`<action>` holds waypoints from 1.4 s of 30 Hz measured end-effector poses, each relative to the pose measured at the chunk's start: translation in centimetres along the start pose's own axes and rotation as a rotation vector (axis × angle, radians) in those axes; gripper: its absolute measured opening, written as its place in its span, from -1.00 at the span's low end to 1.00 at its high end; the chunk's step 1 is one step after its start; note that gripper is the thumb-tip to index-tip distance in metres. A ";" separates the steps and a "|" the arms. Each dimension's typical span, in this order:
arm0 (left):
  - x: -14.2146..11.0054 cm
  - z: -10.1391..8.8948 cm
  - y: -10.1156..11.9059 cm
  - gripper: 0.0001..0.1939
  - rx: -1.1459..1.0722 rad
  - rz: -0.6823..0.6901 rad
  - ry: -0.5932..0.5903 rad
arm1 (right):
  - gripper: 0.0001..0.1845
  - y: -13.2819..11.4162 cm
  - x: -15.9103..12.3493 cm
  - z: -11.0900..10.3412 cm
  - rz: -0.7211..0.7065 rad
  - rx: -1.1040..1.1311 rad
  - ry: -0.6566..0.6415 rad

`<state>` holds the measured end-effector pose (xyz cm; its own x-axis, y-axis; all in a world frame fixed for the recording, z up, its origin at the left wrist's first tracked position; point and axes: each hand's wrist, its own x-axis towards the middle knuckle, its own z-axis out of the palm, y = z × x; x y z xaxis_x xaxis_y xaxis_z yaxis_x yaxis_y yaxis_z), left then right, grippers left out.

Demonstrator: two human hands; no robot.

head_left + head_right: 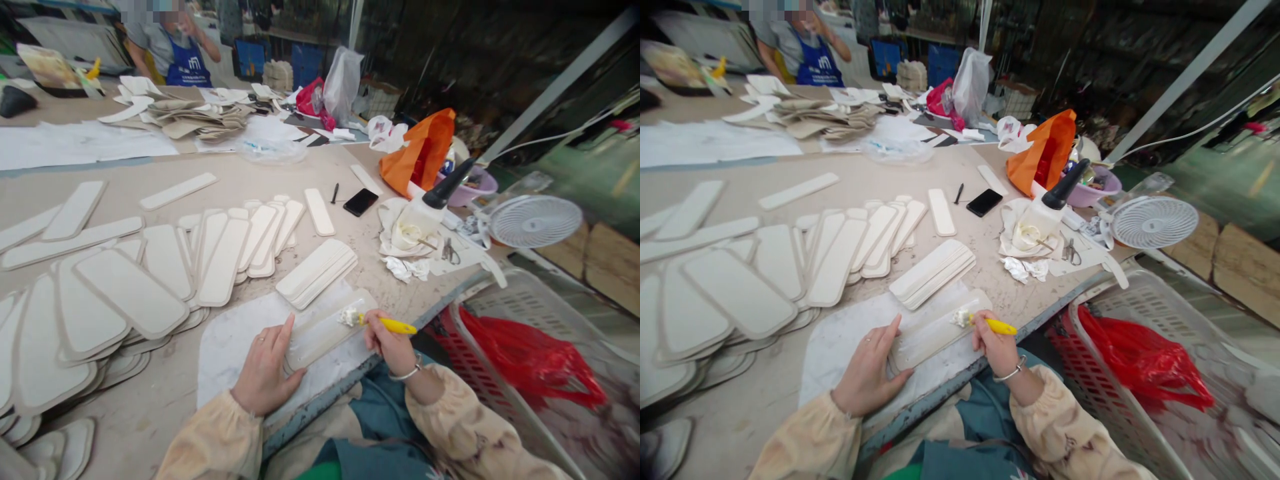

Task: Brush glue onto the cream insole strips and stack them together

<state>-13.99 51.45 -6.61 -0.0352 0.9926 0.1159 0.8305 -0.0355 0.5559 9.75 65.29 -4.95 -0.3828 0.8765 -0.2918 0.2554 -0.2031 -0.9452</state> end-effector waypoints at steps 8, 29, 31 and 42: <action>0.0 0.3 -0.4 -0.01 0.020 0.021 -0.009 | -0.52 -0.2 -2.7 2.3 0.016 0.144 -0.220; 0.1 0.3 -0.4 -0.04 0.054 0.037 0.018 | -0.71 -0.2 0.1 -3.6 -0.362 -0.425 0.097; 0.1 0.4 -0.5 -0.04 0.064 0.040 0.025 | -0.71 -0.1 0.3 -2.9 -0.449 -0.643 0.050; -0.1 1.0 -1.1 -0.06 0.105 0.037 0.032 | -0.77 0.5 -1.3 0.9 -0.720 -0.842 -0.227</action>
<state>-14.35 51.48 -8.01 -0.0203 0.9866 0.1620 0.8853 -0.0575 0.4614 9.62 63.66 -5.15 -0.8128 0.5541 0.1801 0.3943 0.7507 -0.5301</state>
